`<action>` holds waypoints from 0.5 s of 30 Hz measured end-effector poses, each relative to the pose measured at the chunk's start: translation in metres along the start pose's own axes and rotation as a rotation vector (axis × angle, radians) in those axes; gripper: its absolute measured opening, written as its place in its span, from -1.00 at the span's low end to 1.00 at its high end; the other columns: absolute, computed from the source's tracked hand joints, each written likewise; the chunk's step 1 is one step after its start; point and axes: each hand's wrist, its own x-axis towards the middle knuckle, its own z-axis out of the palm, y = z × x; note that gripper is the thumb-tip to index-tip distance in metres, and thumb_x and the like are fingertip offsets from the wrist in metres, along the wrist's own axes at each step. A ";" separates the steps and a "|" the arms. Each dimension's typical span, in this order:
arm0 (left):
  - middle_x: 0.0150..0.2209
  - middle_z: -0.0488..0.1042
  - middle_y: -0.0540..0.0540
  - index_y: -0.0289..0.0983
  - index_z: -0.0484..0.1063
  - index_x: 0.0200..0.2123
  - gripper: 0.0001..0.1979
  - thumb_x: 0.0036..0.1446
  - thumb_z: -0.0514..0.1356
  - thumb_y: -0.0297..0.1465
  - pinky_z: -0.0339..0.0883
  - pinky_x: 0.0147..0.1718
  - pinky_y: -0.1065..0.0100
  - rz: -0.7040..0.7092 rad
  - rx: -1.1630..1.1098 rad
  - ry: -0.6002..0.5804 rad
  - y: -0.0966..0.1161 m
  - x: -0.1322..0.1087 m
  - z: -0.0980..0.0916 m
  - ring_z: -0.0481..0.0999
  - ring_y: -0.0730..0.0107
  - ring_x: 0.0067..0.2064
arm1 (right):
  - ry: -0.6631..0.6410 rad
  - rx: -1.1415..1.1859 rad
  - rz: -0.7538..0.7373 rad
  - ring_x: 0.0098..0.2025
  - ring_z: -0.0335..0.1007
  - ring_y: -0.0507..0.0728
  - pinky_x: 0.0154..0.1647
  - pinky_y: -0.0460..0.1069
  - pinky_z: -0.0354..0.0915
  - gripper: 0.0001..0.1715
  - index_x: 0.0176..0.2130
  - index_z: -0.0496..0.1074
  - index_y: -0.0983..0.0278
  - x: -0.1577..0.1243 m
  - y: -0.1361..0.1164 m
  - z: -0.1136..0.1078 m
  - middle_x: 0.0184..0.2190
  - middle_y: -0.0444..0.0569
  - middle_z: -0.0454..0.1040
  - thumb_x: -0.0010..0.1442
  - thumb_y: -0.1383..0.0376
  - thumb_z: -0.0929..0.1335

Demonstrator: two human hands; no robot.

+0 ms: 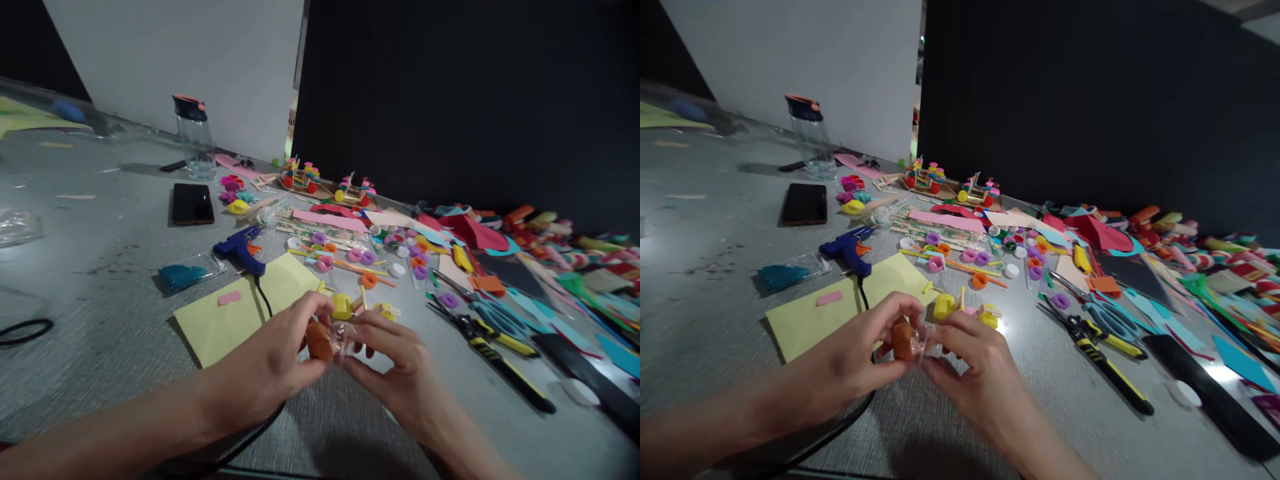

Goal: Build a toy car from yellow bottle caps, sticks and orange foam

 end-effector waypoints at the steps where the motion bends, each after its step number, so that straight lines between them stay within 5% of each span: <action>1: -0.14 0.48 0.03 -0.14 0.27 0.00 -0.61 0.14 0.20 -0.58 0.37 -0.17 0.34 0.011 0.001 0.001 0.000 0.000 0.001 0.49 0.39 -0.21 | -0.012 0.006 0.001 -0.17 0.47 0.09 -0.16 -0.02 0.38 -0.72 -0.04 0.56 0.11 0.000 0.001 0.001 -0.17 -0.10 0.54 0.27 0.40 0.45; 10: -0.14 0.51 0.01 -0.10 0.22 0.07 -0.57 0.18 0.24 -0.50 0.37 -0.20 0.31 -0.025 -0.073 0.042 -0.001 0.000 0.000 0.52 0.35 -0.18 | 0.015 0.053 0.063 -0.29 0.40 0.04 -0.26 -0.05 0.31 -0.92 -0.19 0.52 0.17 0.001 -0.003 -0.007 -0.27 -0.14 0.50 0.31 0.36 0.43; 15: -0.18 0.51 0.05 -0.15 0.24 -0.10 -0.69 0.16 0.26 -0.50 0.37 -0.35 0.38 -0.146 -0.402 0.026 -0.004 0.005 -0.005 0.51 0.46 -0.30 | 0.035 0.092 0.142 -0.34 0.35 0.03 -0.29 -0.04 0.25 -0.92 -0.26 0.50 0.19 0.001 -0.006 -0.013 -0.36 -0.17 0.43 0.35 0.32 0.40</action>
